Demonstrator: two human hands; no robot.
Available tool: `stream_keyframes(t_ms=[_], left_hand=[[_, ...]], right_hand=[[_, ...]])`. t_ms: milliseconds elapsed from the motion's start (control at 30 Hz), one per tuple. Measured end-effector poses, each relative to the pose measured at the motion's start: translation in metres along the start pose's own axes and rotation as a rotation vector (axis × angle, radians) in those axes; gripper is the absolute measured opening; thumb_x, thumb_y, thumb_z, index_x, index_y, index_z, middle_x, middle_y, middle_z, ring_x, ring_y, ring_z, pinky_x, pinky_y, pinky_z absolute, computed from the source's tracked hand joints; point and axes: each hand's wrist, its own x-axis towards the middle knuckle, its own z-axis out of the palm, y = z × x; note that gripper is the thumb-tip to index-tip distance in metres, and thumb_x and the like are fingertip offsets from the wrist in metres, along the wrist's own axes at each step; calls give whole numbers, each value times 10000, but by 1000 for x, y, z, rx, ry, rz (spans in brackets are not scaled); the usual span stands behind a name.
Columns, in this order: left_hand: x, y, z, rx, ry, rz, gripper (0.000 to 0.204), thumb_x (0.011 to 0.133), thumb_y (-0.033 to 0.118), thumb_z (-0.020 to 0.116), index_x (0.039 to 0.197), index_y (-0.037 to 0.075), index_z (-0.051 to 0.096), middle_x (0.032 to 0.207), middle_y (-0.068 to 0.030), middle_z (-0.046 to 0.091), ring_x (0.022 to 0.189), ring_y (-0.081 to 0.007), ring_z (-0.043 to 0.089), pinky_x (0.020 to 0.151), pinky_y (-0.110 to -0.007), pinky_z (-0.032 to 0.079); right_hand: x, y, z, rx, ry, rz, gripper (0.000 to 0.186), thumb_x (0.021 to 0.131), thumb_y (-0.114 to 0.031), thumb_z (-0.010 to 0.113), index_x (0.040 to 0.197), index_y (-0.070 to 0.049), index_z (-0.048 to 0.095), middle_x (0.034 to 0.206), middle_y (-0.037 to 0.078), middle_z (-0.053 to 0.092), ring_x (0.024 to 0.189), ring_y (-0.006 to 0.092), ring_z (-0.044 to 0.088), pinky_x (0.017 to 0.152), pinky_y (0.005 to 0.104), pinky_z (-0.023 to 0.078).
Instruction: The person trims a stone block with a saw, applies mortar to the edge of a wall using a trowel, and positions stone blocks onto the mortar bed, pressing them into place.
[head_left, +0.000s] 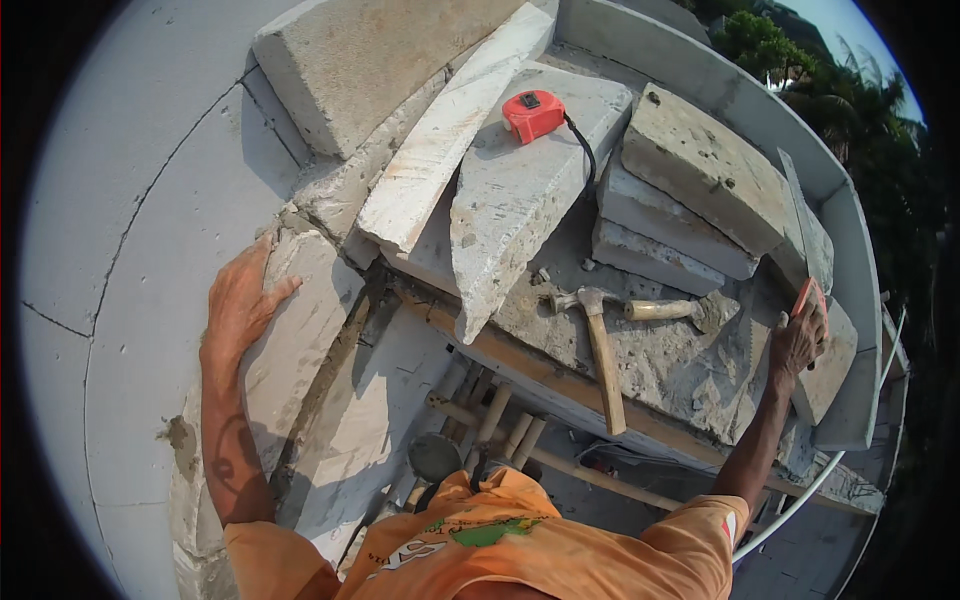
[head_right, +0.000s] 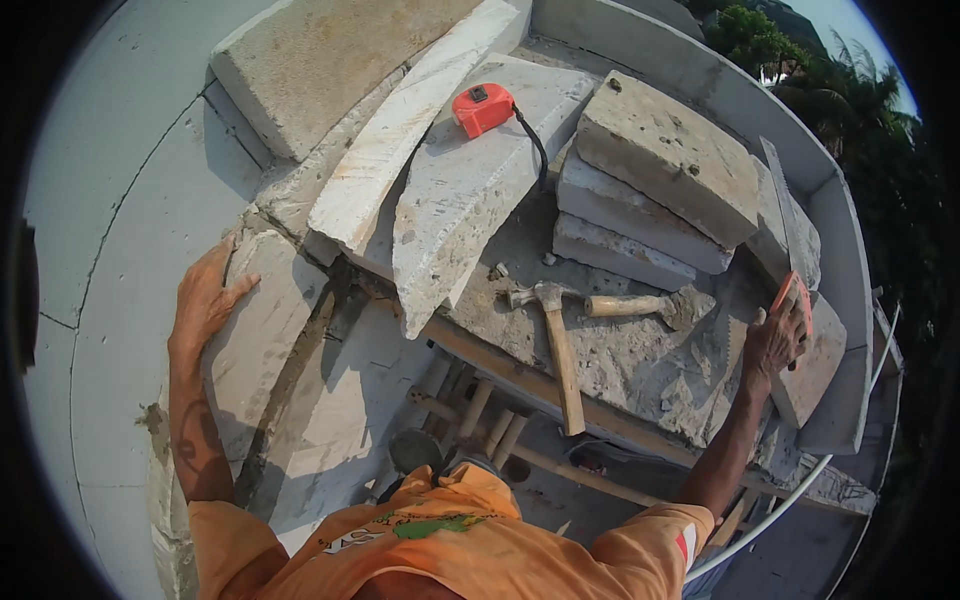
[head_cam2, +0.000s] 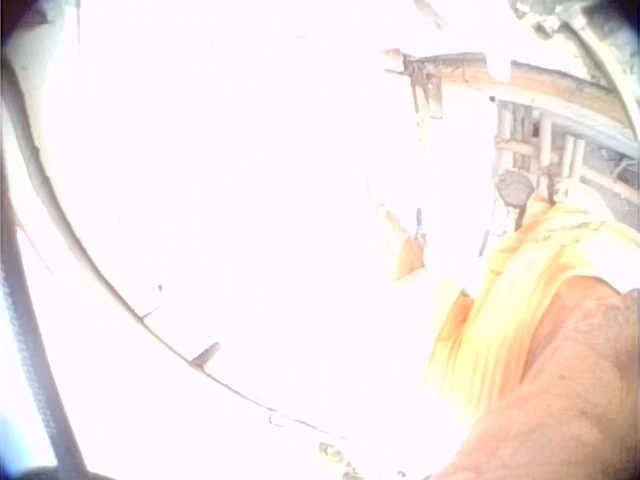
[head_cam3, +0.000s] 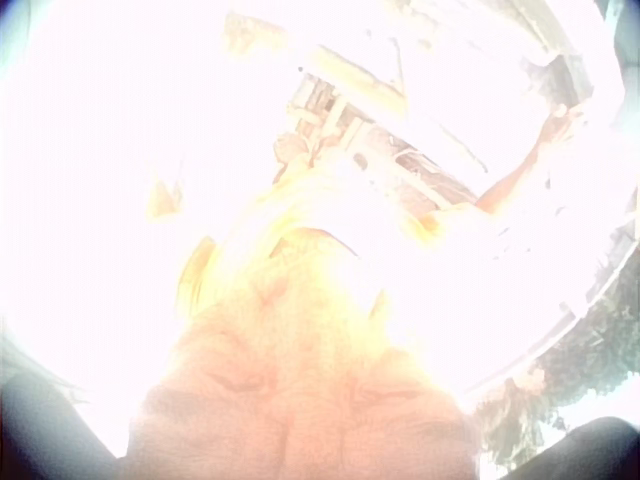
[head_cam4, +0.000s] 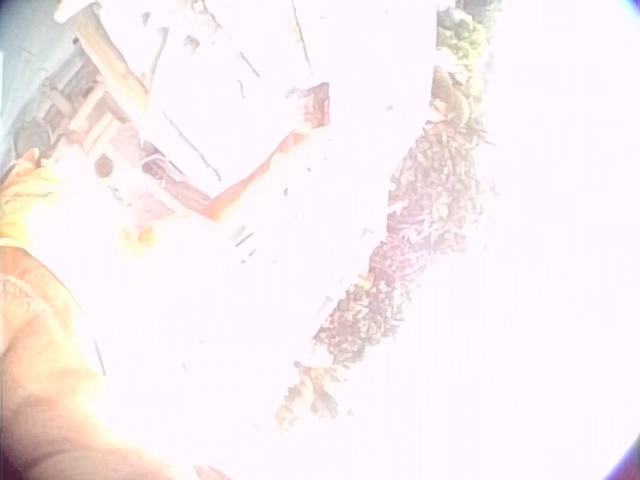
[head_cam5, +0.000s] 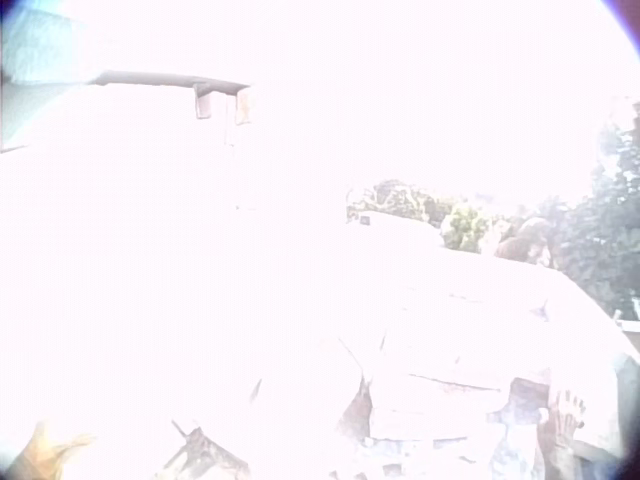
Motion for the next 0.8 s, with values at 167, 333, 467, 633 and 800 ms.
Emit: stream_keyframes(t_ms=[167, 333, 467, 633, 800], left_hand=[[-2, -13, 16, 0, 72, 71, 685, 839, 323, 731, 1369, -56, 519, 1332, -279, 578, 1235, -420, 548, 1062, -462, 411], [-3, -4, 18, -14, 75, 41, 659, 853, 297, 721, 1374, -50, 516, 1347, -282, 567, 1243, -422, 541, 1069, -459, 404], [-1, -14, 20, -6, 91, 68, 664, 852, 304, 721, 1374, -51, 514, 1348, -279, 567, 1250, -425, 533, 1072, -458, 400], [-8, -18, 13, 16, 77, 19, 694, 877, 387, 694, 1372, -63, 504, 1384, -261, 545, 1293, -409, 508, 1096, -448, 387], [-26, 24, 35, 193, 317, 69, 605, 927, 318, 662, 1406, -8, 490, 1473, -202, 472, 1419, -348, 387, 1185, -504, 286]], right_hand=[[6, -14, -47, 198, 251, 17, 613, 911, -261, 688, 1439, -57, 453, 1377, 175, 523, 1299, 355, 492, 1046, 531, 383], [46, -59, -79, 1089, -19, 270, 650, 962, -408, 624, 1432, 7, 451, 1360, 251, 546, 1270, 375, 530, 1059, 469, 397], [87, -90, -68, 1273, -269, 362, 943, 918, -643, 560, 1475, 88, 352, 1494, 298, 404, 1388, 372, 418, 1126, 450, 332], [105, -123, -24, 1608, -297, 274, 862, 916, -535, 625, 1462, 90, 390, 1459, 261, 454, 1343, 331, 454, 1101, 394, 354], [103, -145, 0, 1682, -349, 323, 815, 931, -522, 596, 1453, 76, 413, 1436, 254, 474, 1317, 322, 472, 1083, 391, 368]])
